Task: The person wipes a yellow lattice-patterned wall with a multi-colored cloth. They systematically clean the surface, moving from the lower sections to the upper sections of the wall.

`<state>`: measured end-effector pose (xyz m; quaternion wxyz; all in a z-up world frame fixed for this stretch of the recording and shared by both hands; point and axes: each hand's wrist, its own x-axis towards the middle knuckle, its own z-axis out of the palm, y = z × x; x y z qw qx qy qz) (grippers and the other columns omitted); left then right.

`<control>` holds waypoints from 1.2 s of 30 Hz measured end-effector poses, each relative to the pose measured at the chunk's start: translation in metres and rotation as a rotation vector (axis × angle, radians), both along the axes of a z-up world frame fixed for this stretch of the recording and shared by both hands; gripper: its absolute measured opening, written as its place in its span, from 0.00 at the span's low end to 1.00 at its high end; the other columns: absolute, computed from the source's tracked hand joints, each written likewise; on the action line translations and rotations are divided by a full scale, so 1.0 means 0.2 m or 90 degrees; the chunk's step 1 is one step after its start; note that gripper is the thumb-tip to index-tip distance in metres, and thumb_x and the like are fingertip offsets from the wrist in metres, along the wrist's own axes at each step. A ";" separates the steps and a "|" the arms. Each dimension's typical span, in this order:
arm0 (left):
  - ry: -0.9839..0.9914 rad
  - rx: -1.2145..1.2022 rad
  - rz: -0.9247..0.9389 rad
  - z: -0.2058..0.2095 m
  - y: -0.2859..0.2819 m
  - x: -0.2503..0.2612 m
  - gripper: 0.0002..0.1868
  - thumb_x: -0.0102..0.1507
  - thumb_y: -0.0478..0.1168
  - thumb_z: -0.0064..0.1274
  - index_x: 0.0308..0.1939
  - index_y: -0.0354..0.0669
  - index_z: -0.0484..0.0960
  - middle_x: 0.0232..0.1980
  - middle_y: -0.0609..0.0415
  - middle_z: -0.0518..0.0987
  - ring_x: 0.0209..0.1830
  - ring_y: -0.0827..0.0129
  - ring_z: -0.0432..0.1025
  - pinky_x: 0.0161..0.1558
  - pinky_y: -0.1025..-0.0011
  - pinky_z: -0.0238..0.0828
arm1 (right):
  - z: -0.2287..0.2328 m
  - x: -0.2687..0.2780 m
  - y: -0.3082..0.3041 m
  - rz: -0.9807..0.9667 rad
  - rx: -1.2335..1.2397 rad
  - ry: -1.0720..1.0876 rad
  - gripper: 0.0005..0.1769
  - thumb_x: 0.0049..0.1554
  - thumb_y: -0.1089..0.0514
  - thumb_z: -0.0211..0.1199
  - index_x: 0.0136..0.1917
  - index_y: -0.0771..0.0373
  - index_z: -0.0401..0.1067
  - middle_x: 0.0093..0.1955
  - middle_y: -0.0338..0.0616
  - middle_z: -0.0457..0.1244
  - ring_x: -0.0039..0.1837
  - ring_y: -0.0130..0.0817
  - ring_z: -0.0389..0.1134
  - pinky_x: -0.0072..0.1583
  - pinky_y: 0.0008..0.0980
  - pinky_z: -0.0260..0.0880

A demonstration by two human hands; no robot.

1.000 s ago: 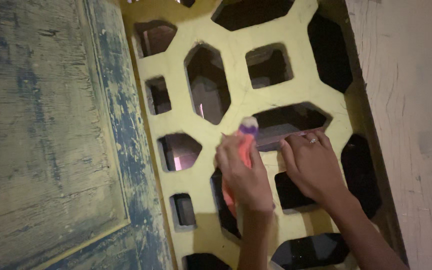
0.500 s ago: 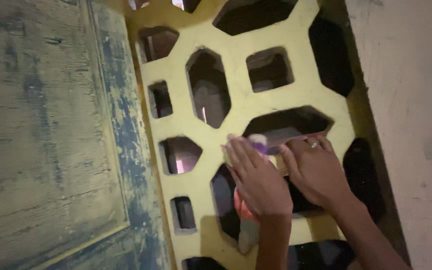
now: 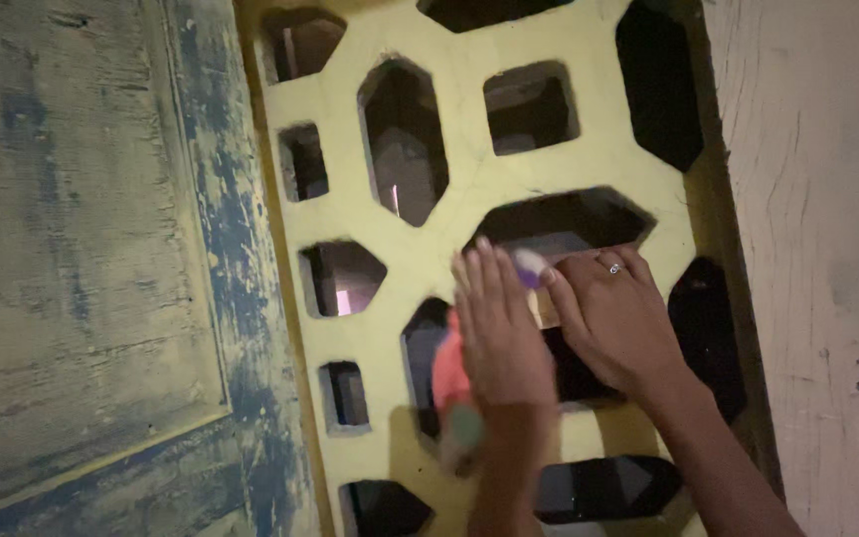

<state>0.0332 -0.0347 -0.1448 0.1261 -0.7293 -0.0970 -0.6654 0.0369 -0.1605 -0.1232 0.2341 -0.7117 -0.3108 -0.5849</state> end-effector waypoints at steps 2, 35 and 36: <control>-0.137 0.022 -0.235 0.15 0.10 0.00 0.36 0.63 0.21 0.40 0.78 0.34 0.57 0.83 0.46 0.53 0.85 0.53 0.43 0.82 0.55 0.34 | 0.00 0.00 0.00 -0.007 0.001 0.009 0.22 0.67 0.49 0.44 0.49 0.64 0.76 0.48 0.54 0.69 0.61 0.50 0.66 0.72 0.47 0.53; -0.201 0.010 -0.359 0.35 0.31 -0.16 0.13 0.68 0.35 0.43 0.53 0.38 0.79 0.50 0.48 0.80 0.60 0.58 0.72 0.80 0.50 0.45 | 0.03 0.06 0.00 -0.131 -0.043 -0.043 0.23 0.59 0.42 0.55 0.44 0.63 0.78 0.42 0.54 0.70 0.58 0.51 0.69 0.70 0.43 0.60; -0.212 0.028 -0.362 0.36 0.32 -0.15 0.13 0.68 0.35 0.44 0.53 0.38 0.79 0.50 0.48 0.80 0.61 0.57 0.72 0.79 0.50 0.45 | 0.02 0.06 0.02 -0.107 -0.014 -0.043 0.21 0.58 0.44 0.55 0.45 0.63 0.78 0.42 0.53 0.70 0.56 0.50 0.69 0.69 0.44 0.60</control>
